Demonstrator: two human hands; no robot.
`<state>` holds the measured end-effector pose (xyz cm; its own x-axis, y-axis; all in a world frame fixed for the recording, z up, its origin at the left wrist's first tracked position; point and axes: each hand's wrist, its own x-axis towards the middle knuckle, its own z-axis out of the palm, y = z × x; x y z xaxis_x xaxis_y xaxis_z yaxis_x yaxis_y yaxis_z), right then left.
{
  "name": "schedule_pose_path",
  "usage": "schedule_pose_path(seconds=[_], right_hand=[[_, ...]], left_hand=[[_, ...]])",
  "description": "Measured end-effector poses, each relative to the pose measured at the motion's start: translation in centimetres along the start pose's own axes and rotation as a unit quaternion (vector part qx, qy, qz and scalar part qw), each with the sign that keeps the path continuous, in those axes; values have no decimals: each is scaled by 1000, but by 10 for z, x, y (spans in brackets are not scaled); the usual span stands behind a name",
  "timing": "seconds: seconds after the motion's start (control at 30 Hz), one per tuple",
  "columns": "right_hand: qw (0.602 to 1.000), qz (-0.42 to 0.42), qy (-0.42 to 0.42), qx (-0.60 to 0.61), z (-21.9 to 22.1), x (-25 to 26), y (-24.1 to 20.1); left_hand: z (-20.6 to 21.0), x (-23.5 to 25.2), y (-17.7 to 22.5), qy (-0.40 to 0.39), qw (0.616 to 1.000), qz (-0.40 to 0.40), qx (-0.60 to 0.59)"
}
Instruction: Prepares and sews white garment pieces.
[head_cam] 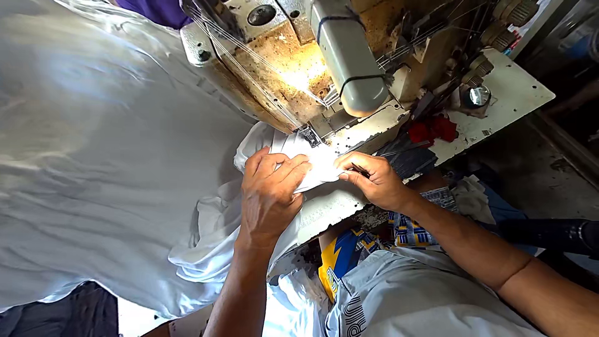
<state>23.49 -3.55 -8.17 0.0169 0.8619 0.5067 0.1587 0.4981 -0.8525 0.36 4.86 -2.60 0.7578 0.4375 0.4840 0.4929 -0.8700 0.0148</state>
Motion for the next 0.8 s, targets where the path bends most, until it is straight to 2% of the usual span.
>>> schedule_pose_path(seconds=[0.33,0.53,0.67,0.8], right_hand=[[1000,-7,5,-13,2,6,1],[998,-26,37,-33,11,15,0],[999,-17,32,-11,10,17,2],[1000,-11,16,-20,7,18,0]], left_hand=[[-1,4,-5,-7,1000,-4,19],[-1,10,-5,-16,1000,1,0],[-16,9,1,-67,995,28,-74],[-44,5,-22,-131,991,-10,-13]])
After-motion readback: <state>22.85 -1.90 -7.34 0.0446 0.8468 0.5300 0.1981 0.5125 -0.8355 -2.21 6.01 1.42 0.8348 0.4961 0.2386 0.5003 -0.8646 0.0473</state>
